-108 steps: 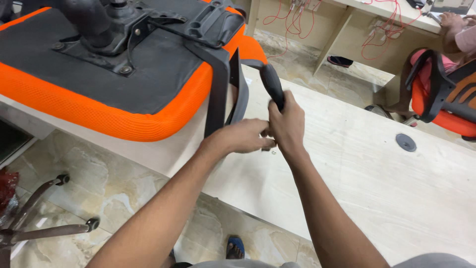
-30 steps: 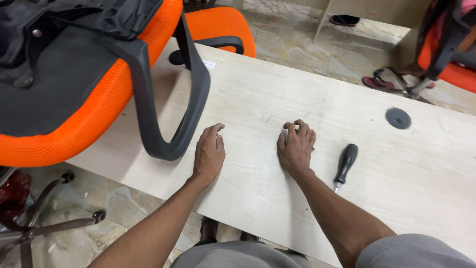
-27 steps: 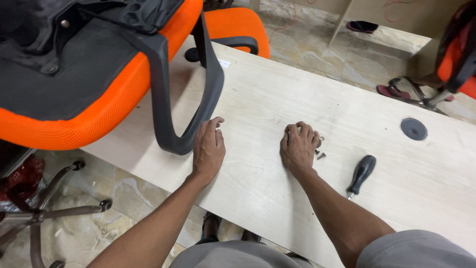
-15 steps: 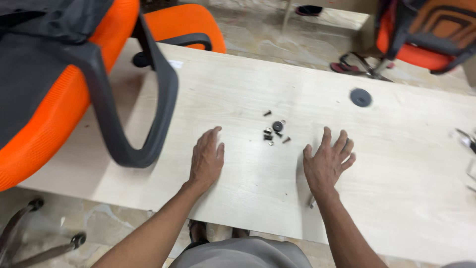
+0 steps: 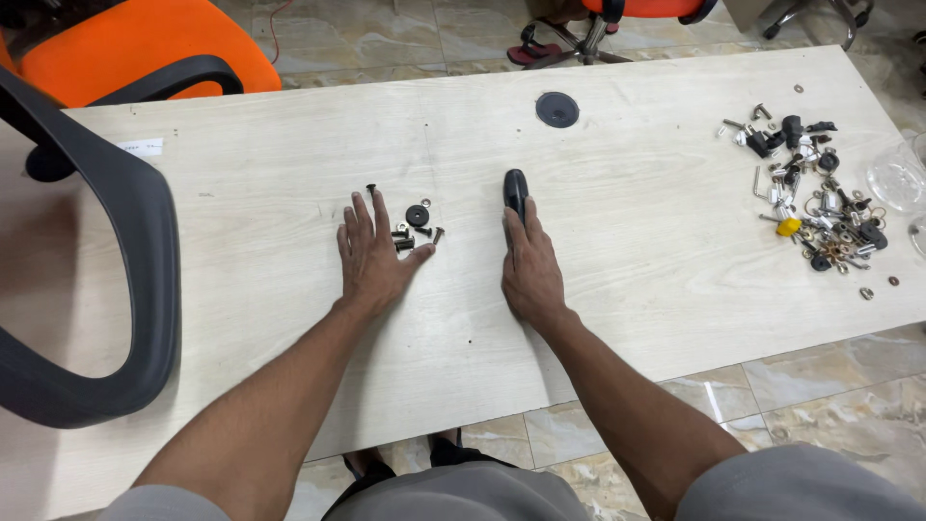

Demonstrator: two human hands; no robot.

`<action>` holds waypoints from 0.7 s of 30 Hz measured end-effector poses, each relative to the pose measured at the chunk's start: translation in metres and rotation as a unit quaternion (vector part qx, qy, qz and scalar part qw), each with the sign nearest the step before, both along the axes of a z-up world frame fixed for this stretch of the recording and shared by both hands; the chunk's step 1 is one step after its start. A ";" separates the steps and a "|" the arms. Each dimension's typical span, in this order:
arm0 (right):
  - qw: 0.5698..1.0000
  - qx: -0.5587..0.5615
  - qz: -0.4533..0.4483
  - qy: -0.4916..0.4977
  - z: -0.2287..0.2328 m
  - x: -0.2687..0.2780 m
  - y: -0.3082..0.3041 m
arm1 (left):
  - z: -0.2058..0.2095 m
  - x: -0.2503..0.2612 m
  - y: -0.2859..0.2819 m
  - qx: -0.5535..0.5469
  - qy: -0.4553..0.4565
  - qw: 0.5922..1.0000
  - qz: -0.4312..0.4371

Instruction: The person attaches the armrests to an orange and black office chair seat using a screwdriver. They align the armrests, insert screws and washers, and tighten them to secure the parts to the seat base.

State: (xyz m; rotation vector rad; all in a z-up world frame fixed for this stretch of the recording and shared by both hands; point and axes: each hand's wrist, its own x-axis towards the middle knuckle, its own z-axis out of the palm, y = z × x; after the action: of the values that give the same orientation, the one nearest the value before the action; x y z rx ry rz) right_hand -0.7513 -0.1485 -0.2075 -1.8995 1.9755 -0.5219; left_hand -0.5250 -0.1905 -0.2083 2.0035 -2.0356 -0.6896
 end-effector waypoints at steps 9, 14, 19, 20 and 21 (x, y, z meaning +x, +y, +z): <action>0.985 -0.033 0.167 -0.034 -0.003 0.063 -0.051 | -0.022 0.008 -0.017 -0.065 0.022 0.991 -0.113; 0.974 0.012 0.218 0.058 -0.006 0.098 -0.055 | -0.023 0.029 0.015 -0.057 0.123 0.988 -0.071; 0.959 0.051 0.238 0.145 -0.003 0.110 -0.075 | -0.007 0.046 0.043 -0.059 0.115 0.990 -0.053; 0.960 0.038 0.243 0.133 -0.003 0.113 -0.081 | -0.005 0.048 0.046 -0.060 0.108 0.991 -0.054; 0.961 0.026 0.248 0.120 -0.004 0.115 -0.088 | -0.003 0.050 0.048 -0.061 0.101 0.992 -0.054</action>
State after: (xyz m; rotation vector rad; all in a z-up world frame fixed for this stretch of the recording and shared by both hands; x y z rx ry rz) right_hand -0.6359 -0.2362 -0.2117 -2.4012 1.5235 -0.1010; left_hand -0.4754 -0.1425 -0.2112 1.6933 -2.0246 -0.7383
